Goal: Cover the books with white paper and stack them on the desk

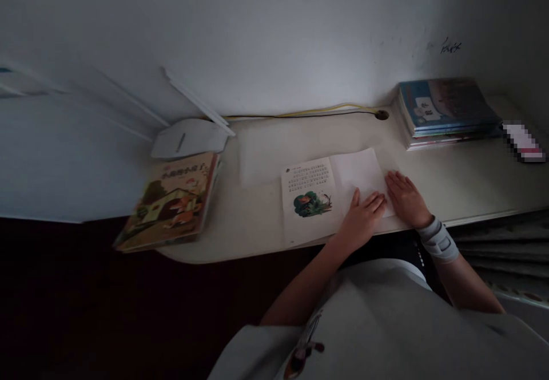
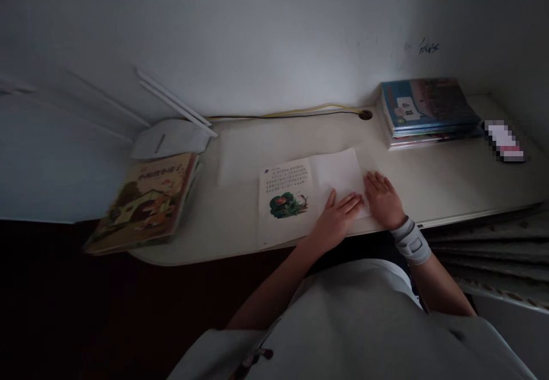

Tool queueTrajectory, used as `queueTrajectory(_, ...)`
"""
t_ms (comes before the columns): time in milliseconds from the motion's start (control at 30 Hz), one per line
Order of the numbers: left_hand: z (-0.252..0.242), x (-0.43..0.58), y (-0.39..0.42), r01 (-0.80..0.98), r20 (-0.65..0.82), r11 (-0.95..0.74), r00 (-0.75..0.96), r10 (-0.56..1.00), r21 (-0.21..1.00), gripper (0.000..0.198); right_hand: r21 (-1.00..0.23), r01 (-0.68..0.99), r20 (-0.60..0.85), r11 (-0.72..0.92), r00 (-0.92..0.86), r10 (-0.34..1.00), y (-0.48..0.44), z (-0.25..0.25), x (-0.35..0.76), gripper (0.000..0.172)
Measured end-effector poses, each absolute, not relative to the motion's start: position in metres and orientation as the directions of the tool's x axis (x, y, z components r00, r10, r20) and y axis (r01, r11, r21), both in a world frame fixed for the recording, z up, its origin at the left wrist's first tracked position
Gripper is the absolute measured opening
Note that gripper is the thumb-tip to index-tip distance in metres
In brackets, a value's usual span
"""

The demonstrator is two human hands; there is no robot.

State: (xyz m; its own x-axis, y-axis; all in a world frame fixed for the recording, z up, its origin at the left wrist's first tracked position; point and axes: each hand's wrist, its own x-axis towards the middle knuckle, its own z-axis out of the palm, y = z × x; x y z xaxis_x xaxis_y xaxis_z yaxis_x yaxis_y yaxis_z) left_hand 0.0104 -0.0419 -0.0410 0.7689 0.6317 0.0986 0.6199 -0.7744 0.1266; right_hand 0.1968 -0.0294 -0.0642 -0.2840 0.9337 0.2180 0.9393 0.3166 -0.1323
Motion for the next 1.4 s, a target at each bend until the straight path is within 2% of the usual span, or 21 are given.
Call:
queueTrajectory(200, -0.033, 0.009, -0.041, 0.571, 0.047, -0.804, 0.81, 0.585, 0.166, 0.043, -0.153, 0.92, 0.18, 0.36, -0.332, 0.926, -0.014, -0.061, 0.213, 0.051)
queueTrajectory(367, -0.026, 0.005, -0.036, 0.488, -0.008, -0.852, 0.868, 0.496, 0.187, 0.042, -0.067, 0.896, 0.081, 0.439, -0.433, 0.898, 0.03, -0.051, 0.225, 0.07)
queueTrajectory(433, -0.019, 0.003, -0.024, 0.46, -0.023, -0.86, 0.884, 0.467, 0.222, 0.052, -0.049, 0.878, 0.057, 0.477, -0.474, 0.879, 0.045, -0.051, 0.23, 0.076)
queueTrajectory(500, -0.011, 0.004, -0.003, 0.541, -0.035, -0.813, 0.836, 0.547, 0.215, 0.066, -0.052, 0.86, 0.066, 0.508, -0.505, 0.861, 0.055, -0.053, 0.235, 0.081)
queueTrajectory(633, -0.006, 0.016, 0.05, 0.834, -0.052, -0.538, 0.547, 0.835, 0.121, 0.077, -0.1, 0.857, 0.126, 0.506, -0.493, 0.861, 0.071, -0.06, 0.246, 0.089)
queueTrajectory(767, -0.013, 0.03, 0.075, 0.872, -0.13, -0.478, 0.488, 0.863, 0.103, 0.072, -0.104, 0.858, 0.136, 0.502, -0.488, 0.862, 0.076, -0.064, 0.248, 0.091)
queueTrajectory(1100, -0.035, 0.037, 0.072, 0.805, 0.109, -0.562, 0.552, 0.827, 0.19, 0.056, -0.091, 0.875, 0.134, 0.476, -0.463, 0.876, 0.07, -0.065, 0.244, 0.086)
queueTrajectory(1300, -0.04, 0.044, 0.086, 0.752, 0.204, -0.535, 0.496, 0.844, 0.384, 0.05, -0.118, 0.867, 0.138, 0.485, -0.469, 0.872, 0.069, -0.062, 0.245, 0.085)
queueTrajectory(1400, -0.026, 0.004, 0.085, 0.752, 0.27, -0.524, 0.45, 0.851, 0.399, 0.052, -0.146, 0.873, 0.128, 0.465, -0.45, 0.884, 0.066, -0.052, 0.244, 0.087)
